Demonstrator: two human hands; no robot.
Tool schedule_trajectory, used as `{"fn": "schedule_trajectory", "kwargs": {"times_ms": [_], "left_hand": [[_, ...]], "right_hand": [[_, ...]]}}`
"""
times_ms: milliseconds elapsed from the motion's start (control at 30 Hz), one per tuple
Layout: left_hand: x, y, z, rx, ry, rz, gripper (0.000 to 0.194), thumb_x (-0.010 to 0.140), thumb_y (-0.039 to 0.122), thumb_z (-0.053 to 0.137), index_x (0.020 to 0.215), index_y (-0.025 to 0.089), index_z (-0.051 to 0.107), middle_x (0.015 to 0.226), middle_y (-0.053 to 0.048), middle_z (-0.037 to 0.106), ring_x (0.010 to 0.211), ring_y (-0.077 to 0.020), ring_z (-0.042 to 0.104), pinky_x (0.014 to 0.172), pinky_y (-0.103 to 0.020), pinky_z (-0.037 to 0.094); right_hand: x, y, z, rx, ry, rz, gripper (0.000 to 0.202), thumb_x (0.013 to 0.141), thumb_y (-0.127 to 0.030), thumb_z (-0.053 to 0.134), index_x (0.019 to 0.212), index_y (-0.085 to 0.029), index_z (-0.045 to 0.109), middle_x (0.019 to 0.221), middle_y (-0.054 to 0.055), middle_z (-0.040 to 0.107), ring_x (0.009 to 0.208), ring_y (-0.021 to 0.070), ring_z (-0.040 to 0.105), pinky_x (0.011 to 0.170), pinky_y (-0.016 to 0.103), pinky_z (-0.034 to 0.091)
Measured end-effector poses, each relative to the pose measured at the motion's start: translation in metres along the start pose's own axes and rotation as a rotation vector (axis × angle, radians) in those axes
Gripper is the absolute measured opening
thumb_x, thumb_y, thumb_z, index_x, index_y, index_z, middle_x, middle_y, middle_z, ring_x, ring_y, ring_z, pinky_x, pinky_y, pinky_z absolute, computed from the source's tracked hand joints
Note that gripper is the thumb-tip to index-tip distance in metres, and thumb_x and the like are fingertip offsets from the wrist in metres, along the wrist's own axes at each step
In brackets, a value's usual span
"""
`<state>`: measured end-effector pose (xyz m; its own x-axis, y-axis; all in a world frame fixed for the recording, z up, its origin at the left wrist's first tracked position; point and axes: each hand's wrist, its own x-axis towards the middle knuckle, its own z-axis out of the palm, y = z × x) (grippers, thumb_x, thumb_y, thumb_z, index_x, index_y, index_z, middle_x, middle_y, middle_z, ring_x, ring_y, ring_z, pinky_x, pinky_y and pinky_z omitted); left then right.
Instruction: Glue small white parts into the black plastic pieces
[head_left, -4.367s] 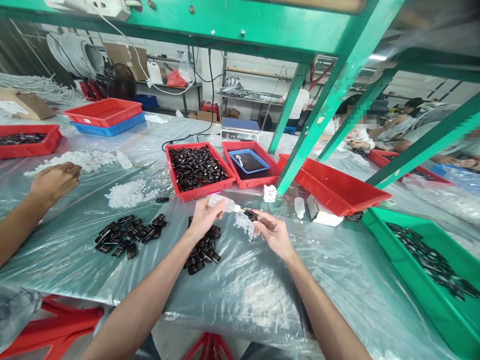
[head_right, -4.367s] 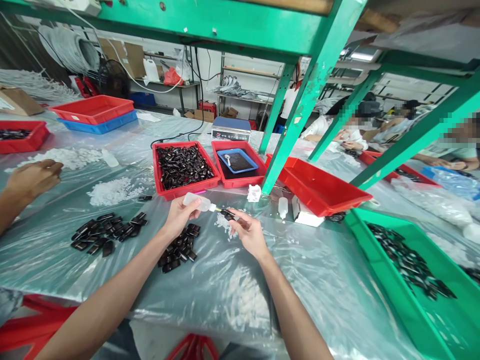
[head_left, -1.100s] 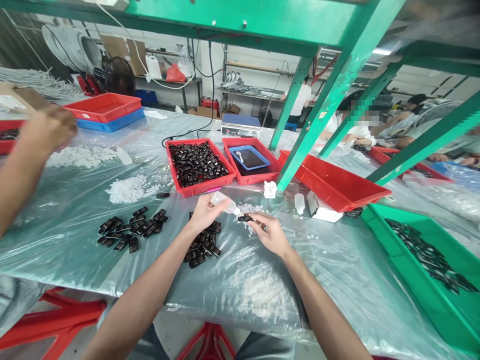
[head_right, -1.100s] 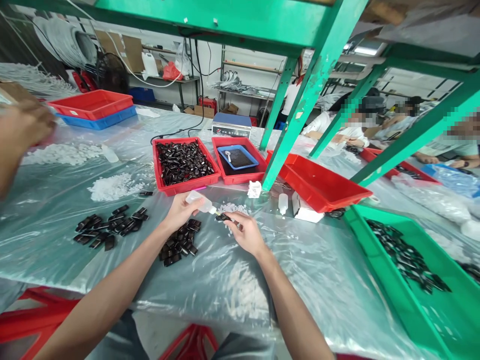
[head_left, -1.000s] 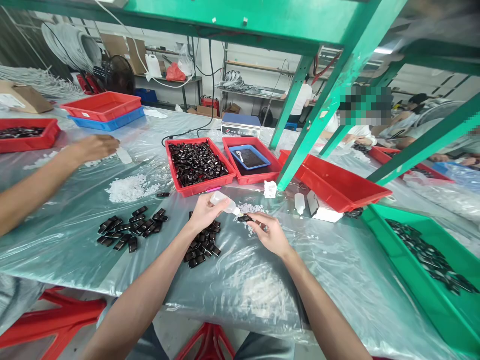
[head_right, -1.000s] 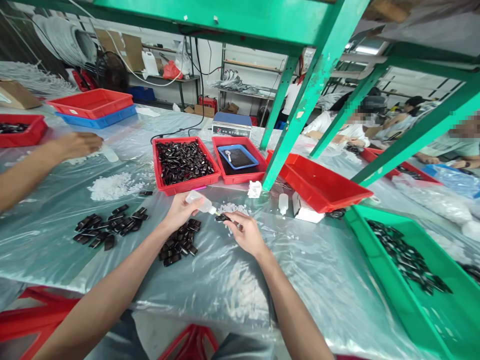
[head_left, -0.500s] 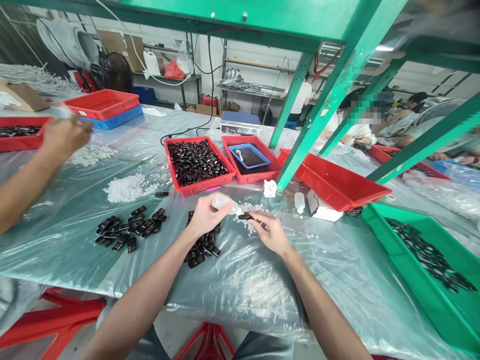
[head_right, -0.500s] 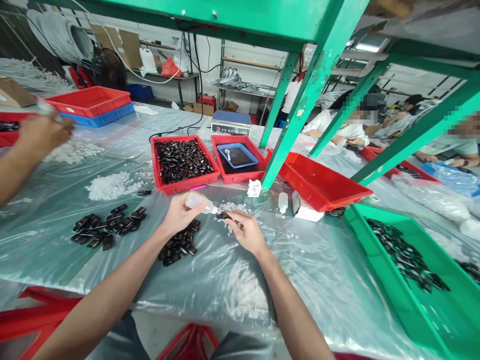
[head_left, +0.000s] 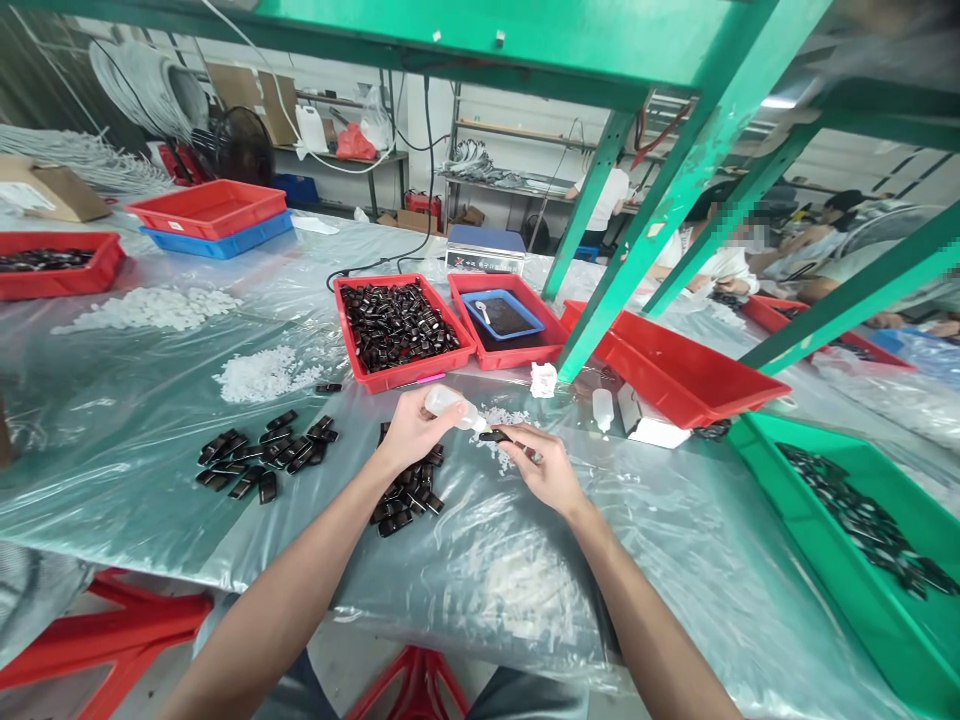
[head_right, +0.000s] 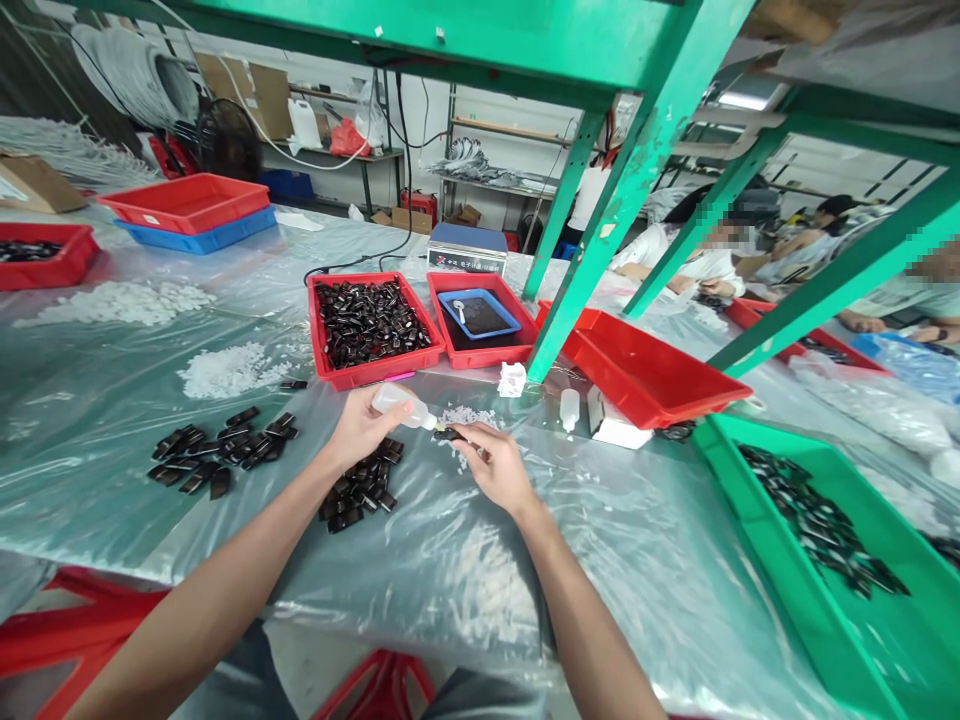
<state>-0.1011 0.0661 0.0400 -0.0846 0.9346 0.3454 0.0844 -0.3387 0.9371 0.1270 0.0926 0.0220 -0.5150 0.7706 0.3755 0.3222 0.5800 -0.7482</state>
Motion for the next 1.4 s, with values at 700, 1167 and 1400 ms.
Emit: {"fn": "schedule_trajectory", "kwargs": {"times_ms": [700,1167,1400], "left_hand": [[0.004,-0.001,0.000,-0.097,0.116,-0.005,0.036,0.080,0.049,0.072,0.079,0.014,0.073,0.059,-0.001,0.062,0.047,-0.0097,0.046,0.047,-0.024,0.033],[0.009,-0.003,0.004,-0.422,0.214,-0.178,0.040,0.073,0.047,0.079,0.092,0.012,0.072,0.077,-0.008,0.072,0.061,-0.0143,0.062,0.047,-0.023,0.041],[0.011,-0.014,0.006,-0.356,0.190,-0.215,0.048,0.069,0.041,0.085,0.106,0.015,0.070,0.102,-0.010,0.075,0.083,-0.0175,0.069,0.069,-0.027,0.054]], "right_hand": [[0.000,0.009,0.004,0.214,0.116,0.153,0.035,0.090,-0.045,0.065,0.114,-0.022,0.074,0.088,0.007,0.074,0.056,0.0149,0.059,0.053,0.029,0.051],[0.006,0.001,-0.004,0.555,0.181,0.279,0.045,0.080,-0.047,0.074,0.116,-0.019,0.069,0.107,0.012,0.076,0.051,0.0123,0.057,0.039,0.024,0.041],[0.006,-0.002,-0.004,0.641,0.211,0.294,0.037,0.078,-0.040,0.078,0.108,-0.021,0.068,0.097,0.008,0.075,0.052,0.0126,0.056,0.039,0.024,0.039]]}}
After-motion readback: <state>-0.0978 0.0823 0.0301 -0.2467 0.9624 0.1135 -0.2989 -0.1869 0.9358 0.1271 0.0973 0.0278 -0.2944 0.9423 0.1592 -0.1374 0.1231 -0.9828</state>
